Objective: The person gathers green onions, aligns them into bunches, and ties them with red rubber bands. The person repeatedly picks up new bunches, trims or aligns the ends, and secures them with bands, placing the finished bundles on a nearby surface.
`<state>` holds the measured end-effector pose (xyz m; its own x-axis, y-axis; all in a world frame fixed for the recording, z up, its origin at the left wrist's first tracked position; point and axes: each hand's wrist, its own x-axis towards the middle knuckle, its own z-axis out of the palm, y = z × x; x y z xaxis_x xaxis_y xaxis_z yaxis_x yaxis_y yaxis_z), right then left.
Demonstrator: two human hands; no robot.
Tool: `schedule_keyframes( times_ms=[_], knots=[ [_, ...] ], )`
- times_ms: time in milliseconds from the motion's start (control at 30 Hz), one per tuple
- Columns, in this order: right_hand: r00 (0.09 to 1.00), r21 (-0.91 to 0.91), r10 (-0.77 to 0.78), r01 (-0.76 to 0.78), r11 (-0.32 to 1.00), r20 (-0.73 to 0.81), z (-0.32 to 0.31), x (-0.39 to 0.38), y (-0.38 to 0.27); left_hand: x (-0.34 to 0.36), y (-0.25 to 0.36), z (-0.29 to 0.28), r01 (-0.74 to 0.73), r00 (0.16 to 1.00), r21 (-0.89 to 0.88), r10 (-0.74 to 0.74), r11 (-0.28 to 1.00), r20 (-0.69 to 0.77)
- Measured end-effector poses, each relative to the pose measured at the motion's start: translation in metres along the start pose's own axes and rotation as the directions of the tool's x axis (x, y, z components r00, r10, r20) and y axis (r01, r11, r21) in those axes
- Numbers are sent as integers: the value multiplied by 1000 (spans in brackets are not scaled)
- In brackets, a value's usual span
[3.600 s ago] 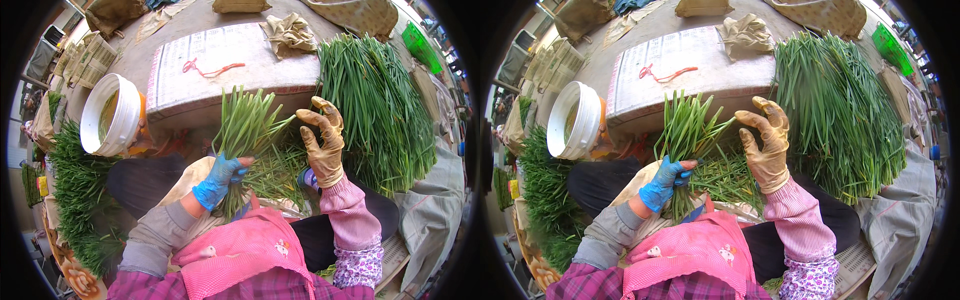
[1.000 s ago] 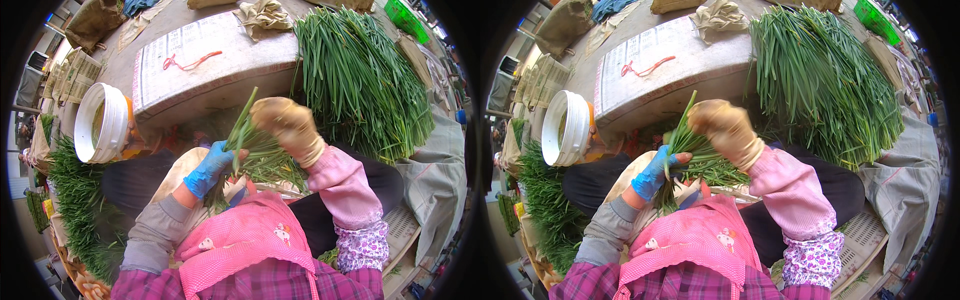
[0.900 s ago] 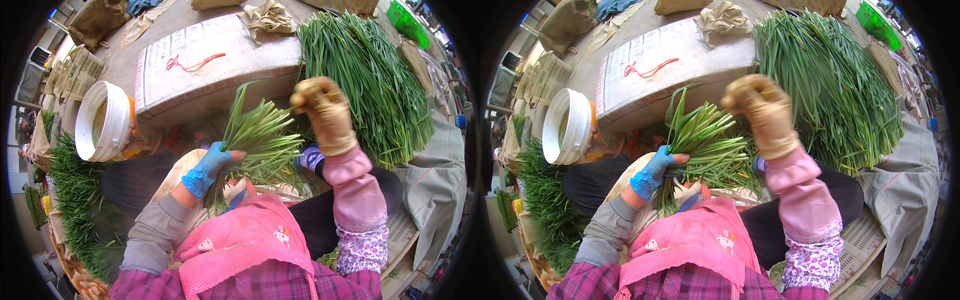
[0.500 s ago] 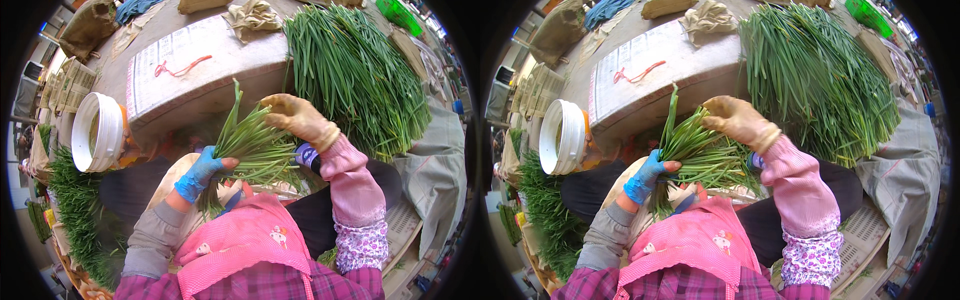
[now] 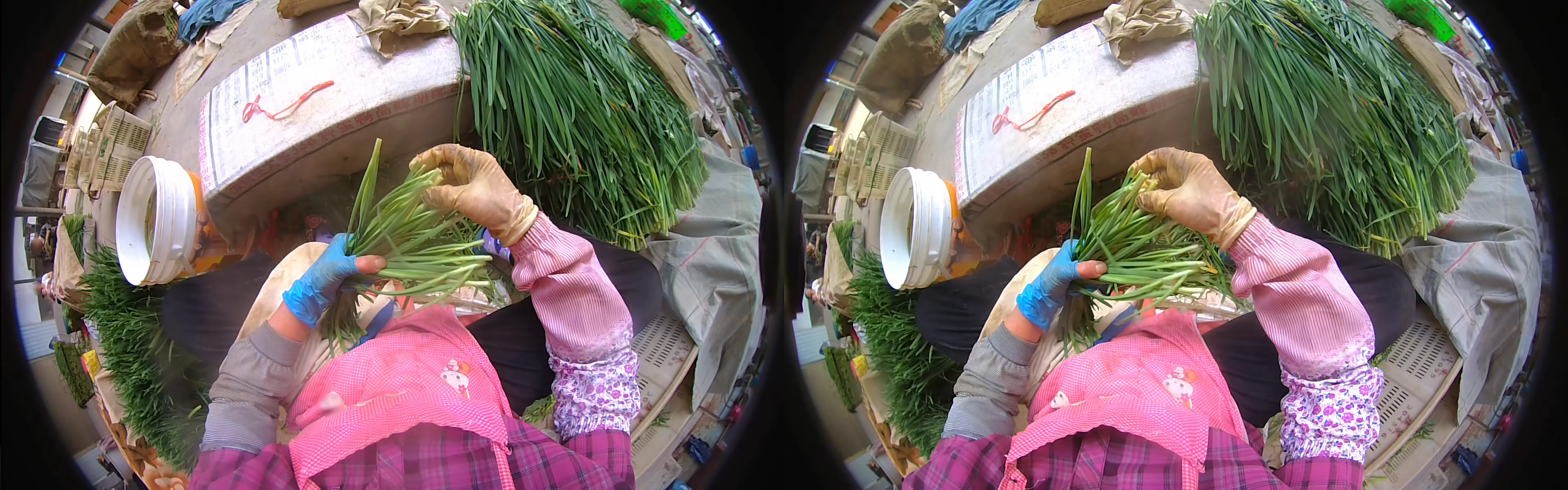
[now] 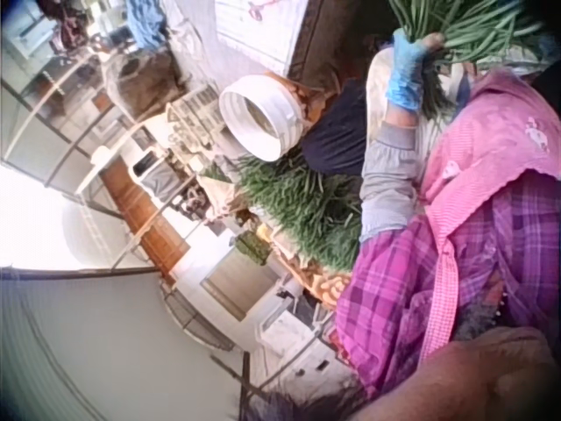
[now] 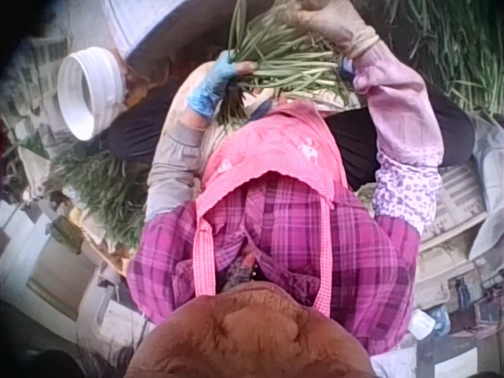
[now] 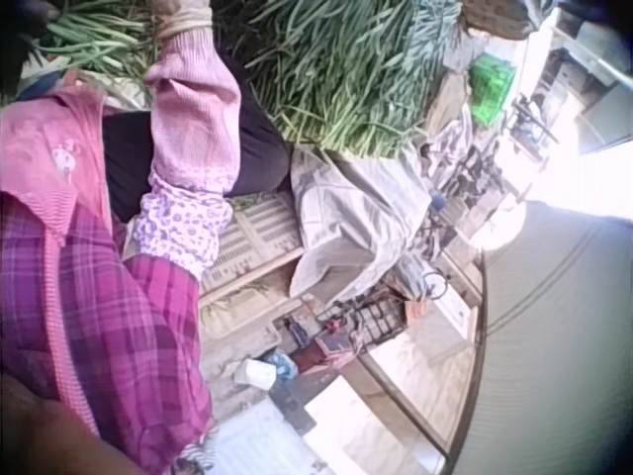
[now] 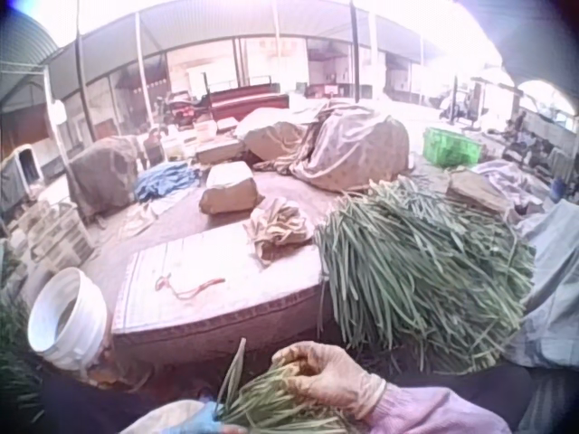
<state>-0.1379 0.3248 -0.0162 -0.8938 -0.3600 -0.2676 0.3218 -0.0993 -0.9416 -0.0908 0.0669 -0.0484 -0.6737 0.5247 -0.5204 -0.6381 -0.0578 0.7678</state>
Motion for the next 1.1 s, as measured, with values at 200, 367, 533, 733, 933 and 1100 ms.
schedule_keyframes(
  times_ms=[200,367,533,733,933,1100],
  knots=[
    [998,215,-37,45,976,-42,10,1,2,3,-10,-9,25,1000,-82,-24,996,20],
    [965,92,-186,171,981,186,4,-1,-2,1,-9,-14,86,996,-104,-89,991,-23],
    [966,-20,-222,226,974,134,5,-3,10,2,-18,-19,76,997,-137,-75,988,17],
    [936,114,-223,262,958,-272,-16,-4,-28,9,-18,-35,89,995,-127,-93,988,-25],
    [998,-424,-2,26,905,58,-41,-24,-58,9,0,-24,35,969,66,-18,997,-245],
    [761,-828,-641,420,372,98,-16,-1,-9,12,-3,-6,-58,976,253,108,966,-187]
  ],
)
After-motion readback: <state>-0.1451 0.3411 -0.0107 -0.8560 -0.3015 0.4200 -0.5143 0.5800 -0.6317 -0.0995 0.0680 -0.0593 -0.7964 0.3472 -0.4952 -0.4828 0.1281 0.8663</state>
